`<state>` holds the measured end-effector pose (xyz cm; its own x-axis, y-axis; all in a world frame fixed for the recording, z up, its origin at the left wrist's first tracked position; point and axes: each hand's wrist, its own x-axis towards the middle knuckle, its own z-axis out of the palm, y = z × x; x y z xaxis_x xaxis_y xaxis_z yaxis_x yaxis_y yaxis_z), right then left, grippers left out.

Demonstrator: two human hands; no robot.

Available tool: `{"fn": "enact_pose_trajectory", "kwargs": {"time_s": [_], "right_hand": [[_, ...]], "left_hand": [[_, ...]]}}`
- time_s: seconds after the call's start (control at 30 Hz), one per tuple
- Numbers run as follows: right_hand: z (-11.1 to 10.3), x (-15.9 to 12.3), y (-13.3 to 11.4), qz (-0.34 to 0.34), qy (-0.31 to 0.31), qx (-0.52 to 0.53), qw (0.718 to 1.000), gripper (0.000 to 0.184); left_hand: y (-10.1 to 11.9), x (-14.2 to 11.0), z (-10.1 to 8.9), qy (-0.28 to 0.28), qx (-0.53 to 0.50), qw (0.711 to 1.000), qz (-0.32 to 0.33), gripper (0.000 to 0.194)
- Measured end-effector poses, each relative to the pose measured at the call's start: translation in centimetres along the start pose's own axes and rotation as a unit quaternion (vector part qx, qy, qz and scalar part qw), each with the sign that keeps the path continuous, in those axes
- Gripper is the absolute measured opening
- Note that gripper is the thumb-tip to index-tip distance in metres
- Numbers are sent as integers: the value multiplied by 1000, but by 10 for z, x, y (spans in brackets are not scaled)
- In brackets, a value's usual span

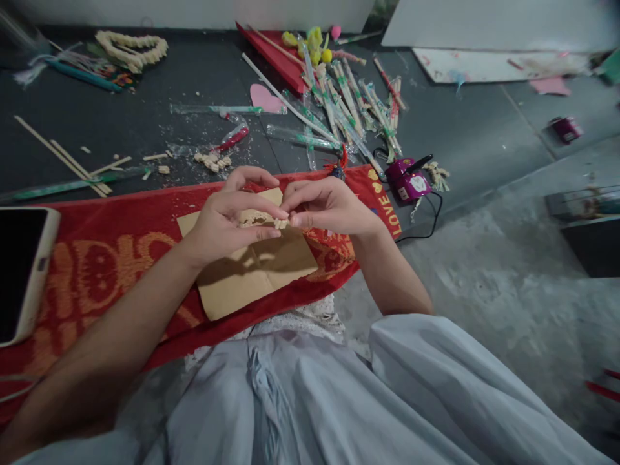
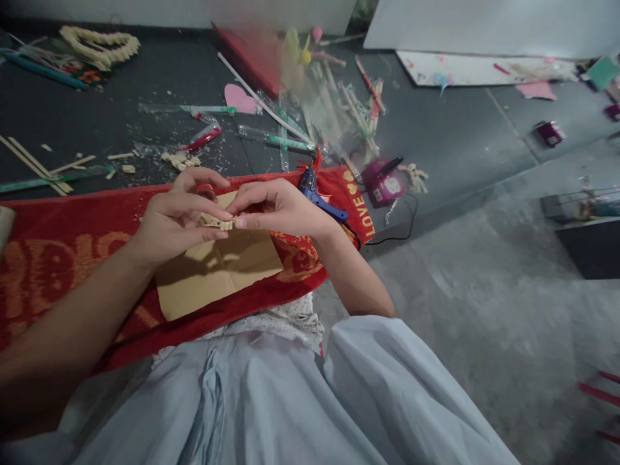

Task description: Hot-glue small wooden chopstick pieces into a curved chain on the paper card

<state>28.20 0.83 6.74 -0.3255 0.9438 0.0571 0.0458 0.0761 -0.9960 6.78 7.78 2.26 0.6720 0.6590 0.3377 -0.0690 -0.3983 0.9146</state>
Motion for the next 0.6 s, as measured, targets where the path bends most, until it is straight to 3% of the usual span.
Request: {"fn": "enact_pose_trajectory", "kwargs": {"time_s": [0.27, 0.47, 0.6], "right_hand": [[5, 3, 7, -20, -6, -1, 1000, 39], [3, -7, 17, -19, 73, -57, 996, 41], [6, -19, 26, -36, 133, -155, 978, 39]], "left_hand": [[-8, -1, 2, -5, -10, 999, 35, 32], [-8, -1, -4, 1, 48, 998, 47, 30], [-16, -2, -15, 22, 130, 991, 28, 33]]}}
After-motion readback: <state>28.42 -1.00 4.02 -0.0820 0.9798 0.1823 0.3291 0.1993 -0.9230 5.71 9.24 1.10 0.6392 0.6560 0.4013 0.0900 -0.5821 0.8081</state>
